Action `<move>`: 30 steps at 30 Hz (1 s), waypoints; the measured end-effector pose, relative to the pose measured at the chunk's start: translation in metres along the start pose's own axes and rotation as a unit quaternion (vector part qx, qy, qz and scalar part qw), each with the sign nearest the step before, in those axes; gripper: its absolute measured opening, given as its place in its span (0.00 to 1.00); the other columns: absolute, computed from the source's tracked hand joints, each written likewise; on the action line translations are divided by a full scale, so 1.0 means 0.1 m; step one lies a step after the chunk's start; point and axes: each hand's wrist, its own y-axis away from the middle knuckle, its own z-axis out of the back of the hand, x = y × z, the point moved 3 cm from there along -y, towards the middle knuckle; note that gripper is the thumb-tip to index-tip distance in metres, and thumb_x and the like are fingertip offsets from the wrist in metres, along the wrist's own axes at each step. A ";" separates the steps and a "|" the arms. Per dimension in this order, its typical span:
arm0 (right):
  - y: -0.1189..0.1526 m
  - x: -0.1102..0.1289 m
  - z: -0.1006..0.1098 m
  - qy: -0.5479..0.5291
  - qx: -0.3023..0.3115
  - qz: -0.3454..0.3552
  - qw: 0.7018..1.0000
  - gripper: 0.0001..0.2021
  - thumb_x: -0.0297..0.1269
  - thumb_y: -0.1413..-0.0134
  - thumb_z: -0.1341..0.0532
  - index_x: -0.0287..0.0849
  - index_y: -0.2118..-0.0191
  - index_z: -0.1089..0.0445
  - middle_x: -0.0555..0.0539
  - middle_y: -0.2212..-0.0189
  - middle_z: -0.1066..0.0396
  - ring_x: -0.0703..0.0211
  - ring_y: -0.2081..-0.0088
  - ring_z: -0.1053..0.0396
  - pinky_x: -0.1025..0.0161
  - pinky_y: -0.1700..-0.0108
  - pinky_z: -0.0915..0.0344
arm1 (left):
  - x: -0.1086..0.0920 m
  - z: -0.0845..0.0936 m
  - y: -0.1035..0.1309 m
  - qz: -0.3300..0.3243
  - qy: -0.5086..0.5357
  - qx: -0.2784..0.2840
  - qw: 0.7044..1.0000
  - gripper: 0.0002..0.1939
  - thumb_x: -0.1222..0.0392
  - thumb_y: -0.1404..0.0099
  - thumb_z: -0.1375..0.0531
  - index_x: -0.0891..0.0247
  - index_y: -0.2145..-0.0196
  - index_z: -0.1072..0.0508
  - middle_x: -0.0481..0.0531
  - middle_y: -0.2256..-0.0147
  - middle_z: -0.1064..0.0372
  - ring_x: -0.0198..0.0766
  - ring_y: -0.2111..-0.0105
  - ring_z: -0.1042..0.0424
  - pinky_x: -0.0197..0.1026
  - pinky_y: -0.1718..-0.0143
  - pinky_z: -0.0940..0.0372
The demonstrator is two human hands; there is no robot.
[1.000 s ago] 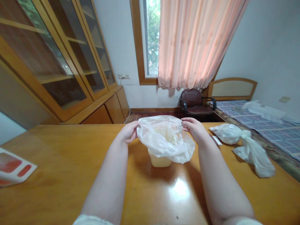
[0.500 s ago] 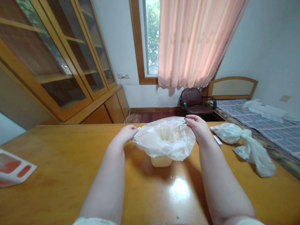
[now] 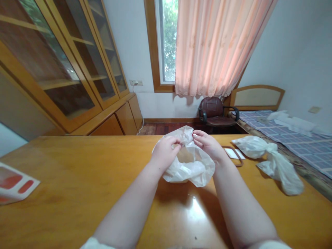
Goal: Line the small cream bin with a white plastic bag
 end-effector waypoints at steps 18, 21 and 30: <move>-0.24 -0.03 0.75 0.071 -0.182 0.098 0.976 0.17 0.44 0.66 0.28 0.43 0.69 0.29 0.50 0.75 0.28 0.63 0.75 0.34 0.66 0.75 0.40 | -0.27 0.17 0.14 -0.148 -0.055 0.118 0.980 0.14 0.49 0.36 0.42 0.60 0.57 0.26 0.52 0.56 0.26 0.43 0.54 0.29 0.44 0.51 0.38; -0.22 -0.01 0.69 0.050 -0.141 0.107 0.983 0.17 0.43 0.65 0.28 0.43 0.67 0.28 0.49 0.71 0.26 0.63 0.72 0.32 0.66 0.71 0.37 | -0.41 0.10 0.24 -0.145 -0.102 0.160 0.971 0.15 0.48 0.42 0.37 0.60 0.61 0.25 0.52 0.60 0.24 0.45 0.58 0.28 0.45 0.55 0.37; -0.13 0.11 0.72 0.026 -0.156 0.070 0.985 0.18 0.39 0.71 0.26 0.40 0.69 0.27 0.49 0.75 0.27 0.64 0.76 0.33 0.66 0.74 0.38 | -0.28 0.42 0.24 -0.056 -0.151 0.038 0.986 0.09 0.68 0.40 0.44 0.59 0.64 0.26 0.48 0.63 0.25 0.40 0.61 0.29 0.41 0.60 0.37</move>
